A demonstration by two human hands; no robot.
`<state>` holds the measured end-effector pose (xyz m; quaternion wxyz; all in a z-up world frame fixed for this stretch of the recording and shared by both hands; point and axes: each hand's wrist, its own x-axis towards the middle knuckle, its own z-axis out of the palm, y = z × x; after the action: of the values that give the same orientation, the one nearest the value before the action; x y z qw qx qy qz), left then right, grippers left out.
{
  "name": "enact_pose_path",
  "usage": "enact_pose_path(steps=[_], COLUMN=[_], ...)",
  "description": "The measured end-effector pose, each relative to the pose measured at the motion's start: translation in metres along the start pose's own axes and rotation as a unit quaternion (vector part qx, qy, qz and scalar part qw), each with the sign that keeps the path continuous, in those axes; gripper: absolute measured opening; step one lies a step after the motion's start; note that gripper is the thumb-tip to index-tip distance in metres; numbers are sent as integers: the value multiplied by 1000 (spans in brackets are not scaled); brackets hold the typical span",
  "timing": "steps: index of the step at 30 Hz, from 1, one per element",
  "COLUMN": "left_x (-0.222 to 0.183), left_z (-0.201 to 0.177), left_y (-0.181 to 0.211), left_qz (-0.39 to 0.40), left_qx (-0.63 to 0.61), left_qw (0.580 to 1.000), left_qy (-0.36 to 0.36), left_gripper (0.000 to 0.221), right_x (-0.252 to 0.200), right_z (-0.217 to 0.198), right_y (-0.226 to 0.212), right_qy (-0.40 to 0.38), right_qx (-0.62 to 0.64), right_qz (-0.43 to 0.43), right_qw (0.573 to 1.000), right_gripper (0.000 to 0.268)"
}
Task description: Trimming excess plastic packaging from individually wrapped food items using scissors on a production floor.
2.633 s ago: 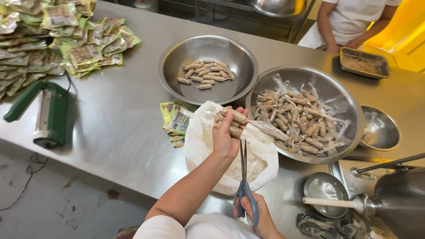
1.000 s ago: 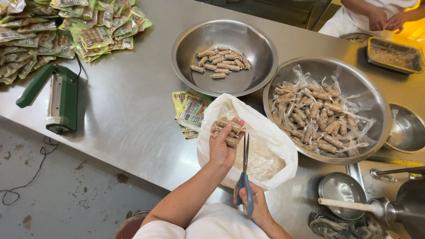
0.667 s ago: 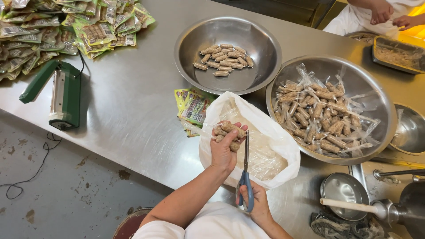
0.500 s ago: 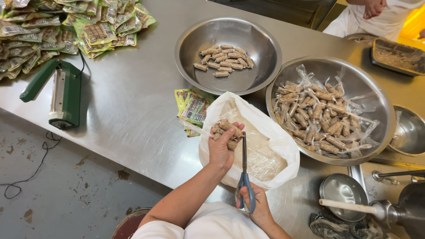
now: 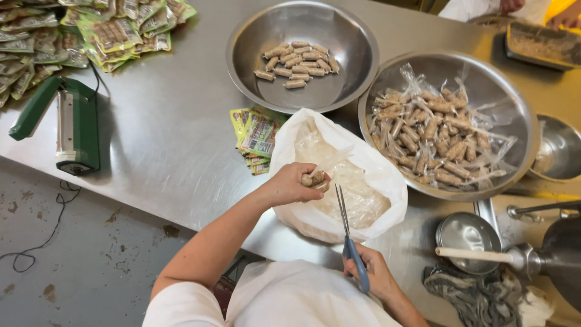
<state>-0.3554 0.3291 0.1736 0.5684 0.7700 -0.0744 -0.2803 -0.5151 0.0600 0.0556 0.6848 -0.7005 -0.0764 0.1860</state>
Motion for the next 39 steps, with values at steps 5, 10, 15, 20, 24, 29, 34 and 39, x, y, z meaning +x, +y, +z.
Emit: enact_pose_path(steps=[5, 10, 15, 20, 24, 29, 34, 39], left_x=[-2, 3, 2, -1, -2, 5, 6, 16], left_z=[8, 12, 8, 4, 8, 16, 14, 10], left_y=[19, 11, 17, 24, 23, 7, 7, -4], left_qz=[-45, -27, -58, -116, -117, -28, -17, -30], left_qx=[190, 209, 166, 97, 116, 285, 296, 311], left_qw=[979, 975, 982, 987, 985, 955, 952, 948], left_qy=[-55, -64, -69, -46, -53, -72, -70, -62], left_gripper=[28, 16, 14, 75, 70, 42, 40, 44], right_x=[-4, -6, -7, -7, -1, 3, 2, -2], right_z=[6, 2, 0, -4, 3, 5, 0, -3], right_y=[0, 34, 36, 40, -4, 1, 19, 27], right_qy=[59, 57, 25, 47, 25, 57, 70, 85], right_qx=[-42, 15, 4, 21, -72, -63, -41, -27], right_qz=[90, 99, 64, 70, 38, 47, 67, 83], right_qw=[993, 993, 998, 996, 996, 995, 994, 993], right_gripper=[25, 25, 33, 32, 33, 19, 21, 23])
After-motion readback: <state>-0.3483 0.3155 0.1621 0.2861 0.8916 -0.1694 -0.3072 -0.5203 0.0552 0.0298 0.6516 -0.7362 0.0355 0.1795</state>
